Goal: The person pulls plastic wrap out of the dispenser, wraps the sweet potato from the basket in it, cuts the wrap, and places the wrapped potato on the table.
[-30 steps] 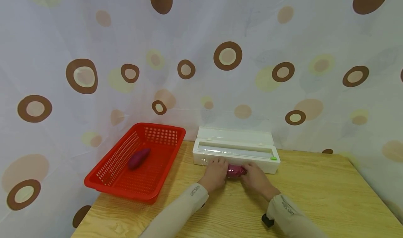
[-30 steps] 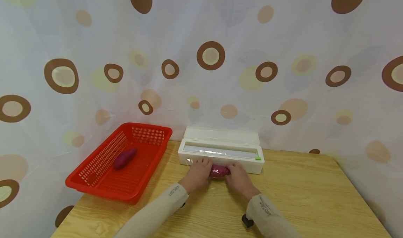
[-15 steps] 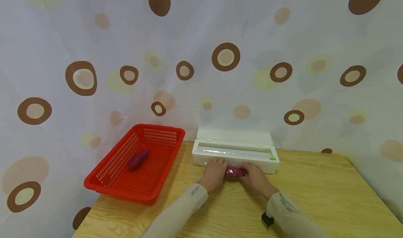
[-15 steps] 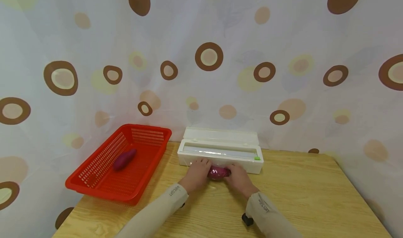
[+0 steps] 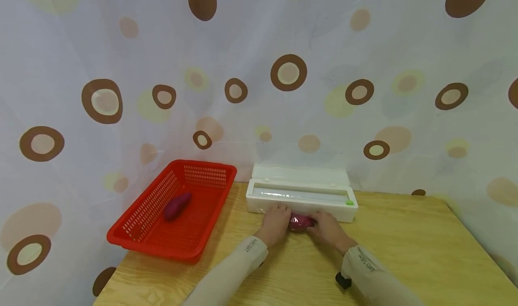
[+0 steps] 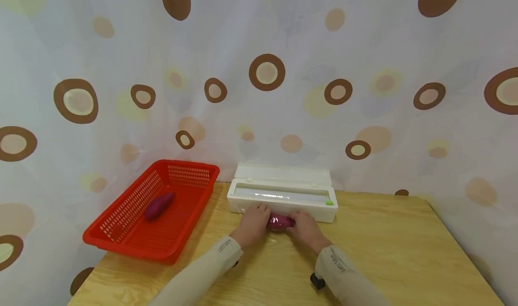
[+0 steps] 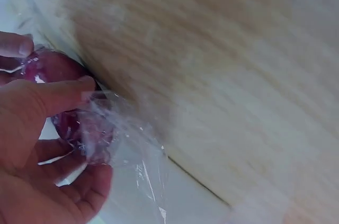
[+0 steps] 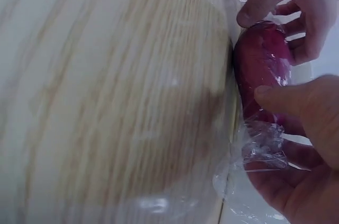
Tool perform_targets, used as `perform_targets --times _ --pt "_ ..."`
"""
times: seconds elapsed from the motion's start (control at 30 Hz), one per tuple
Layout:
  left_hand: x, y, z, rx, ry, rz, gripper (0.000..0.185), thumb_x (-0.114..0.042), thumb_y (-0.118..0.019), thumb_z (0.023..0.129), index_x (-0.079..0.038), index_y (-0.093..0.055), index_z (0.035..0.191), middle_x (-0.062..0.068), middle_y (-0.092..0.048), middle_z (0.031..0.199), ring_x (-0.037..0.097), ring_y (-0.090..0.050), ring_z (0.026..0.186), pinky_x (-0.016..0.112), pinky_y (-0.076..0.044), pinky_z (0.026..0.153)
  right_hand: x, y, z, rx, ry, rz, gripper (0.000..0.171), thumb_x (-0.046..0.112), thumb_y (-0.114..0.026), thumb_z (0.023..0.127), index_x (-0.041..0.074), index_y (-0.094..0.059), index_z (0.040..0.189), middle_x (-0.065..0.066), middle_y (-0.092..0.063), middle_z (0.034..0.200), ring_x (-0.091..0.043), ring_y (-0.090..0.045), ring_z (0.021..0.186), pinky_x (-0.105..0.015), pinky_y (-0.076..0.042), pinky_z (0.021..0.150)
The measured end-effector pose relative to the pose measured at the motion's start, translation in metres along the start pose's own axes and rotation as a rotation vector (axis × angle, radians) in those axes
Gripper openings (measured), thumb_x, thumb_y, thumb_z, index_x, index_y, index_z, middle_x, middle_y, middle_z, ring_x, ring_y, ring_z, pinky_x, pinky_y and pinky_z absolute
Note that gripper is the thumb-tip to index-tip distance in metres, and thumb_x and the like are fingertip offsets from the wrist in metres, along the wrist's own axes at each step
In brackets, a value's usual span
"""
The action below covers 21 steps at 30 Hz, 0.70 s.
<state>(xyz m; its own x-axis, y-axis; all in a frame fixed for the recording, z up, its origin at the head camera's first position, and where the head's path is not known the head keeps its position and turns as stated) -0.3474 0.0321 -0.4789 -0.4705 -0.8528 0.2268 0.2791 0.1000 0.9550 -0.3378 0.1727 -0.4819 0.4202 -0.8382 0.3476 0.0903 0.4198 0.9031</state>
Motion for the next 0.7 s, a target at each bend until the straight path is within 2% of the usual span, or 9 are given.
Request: perform_targets --times 0.17,0.3,0.4,0.53,0.6,0.7 --pt "0.001 0.005 -0.005 0.033 0.067 -0.039 0.040 -0.032 -0.072 0.081 -0.013 -0.061 0.114 0.003 -0.058 0.110 0.020 -0.053 0.104 0.034 -0.044 0.086 0.002 0.005 -0.003 0.019 -0.012 0.019 0.040 0.016 -0.071 0.082 0.000 -0.063 0.117 -0.016 -0.063 0.111 -0.033 -0.058 0.104 -0.047 -0.045 0.091" --pt "0.000 0.012 -0.007 0.056 0.086 -0.062 0.045 -0.045 -0.068 0.083 -0.013 -0.061 0.113 0.003 -0.058 0.109 0.019 -0.053 0.103 0.035 -0.043 0.085 -0.001 0.016 -0.010 -0.001 -0.017 0.047 0.036 0.019 -0.066 0.087 0.000 -0.063 0.118 -0.015 -0.061 0.115 -0.034 -0.056 0.108 -0.049 -0.043 0.092" --pt "0.000 0.018 -0.008 0.068 0.085 -0.066 0.044 -0.048 -0.064 0.085 -0.012 -0.061 0.112 0.004 -0.059 0.106 0.020 -0.053 0.099 0.036 -0.043 0.084 -0.010 0.030 -0.016 -0.076 -0.018 0.069 0.029 0.015 -0.064 0.089 0.000 -0.065 0.113 -0.015 -0.060 0.113 -0.035 -0.057 0.104 -0.050 -0.046 0.087" --pt "0.000 0.027 -0.006 0.043 0.084 -0.097 0.036 -0.046 -0.061 0.088 -0.013 -0.064 0.103 0.003 -0.059 0.096 0.019 -0.053 0.090 0.034 -0.044 0.078 -0.031 0.054 -0.022 -0.226 -0.064 0.092 0.020 0.013 -0.064 0.089 0.000 -0.065 0.104 -0.015 -0.058 0.103 -0.032 -0.057 0.089 -0.048 -0.048 0.074" --pt "-0.001 0.031 -0.004 0.026 0.078 -0.136 0.031 -0.043 -0.060 0.089 -0.015 -0.065 0.100 0.002 -0.058 0.092 0.018 -0.053 0.086 0.033 -0.043 0.075 -0.043 0.063 -0.025 -0.277 -0.107 0.095 0.024 0.016 -0.065 0.089 -0.002 -0.062 0.105 -0.019 -0.055 0.102 -0.033 -0.054 0.086 -0.048 -0.047 0.071" --pt "-0.004 0.036 0.002 -0.010 0.049 -0.196 0.024 -0.036 -0.059 0.091 -0.016 -0.066 0.103 0.001 -0.059 0.092 0.017 -0.053 0.085 0.032 -0.043 0.073 -0.063 0.071 -0.026 -0.287 -0.184 0.097 0.042 0.024 -0.067 0.089 -0.006 -0.055 0.115 -0.028 -0.047 0.112 -0.042 -0.049 0.095 -0.055 -0.044 0.077"
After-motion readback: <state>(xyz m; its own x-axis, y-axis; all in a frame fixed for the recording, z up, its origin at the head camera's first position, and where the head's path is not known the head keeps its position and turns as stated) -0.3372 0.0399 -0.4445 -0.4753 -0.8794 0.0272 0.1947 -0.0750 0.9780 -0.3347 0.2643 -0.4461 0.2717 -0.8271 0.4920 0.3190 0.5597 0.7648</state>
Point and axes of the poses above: each hand's wrist, its own z-axis towards the middle knuckle, its own y-axis out of the back of the hand, x = y × z, the point moved 5 cm from there along z, towards the middle knuckle
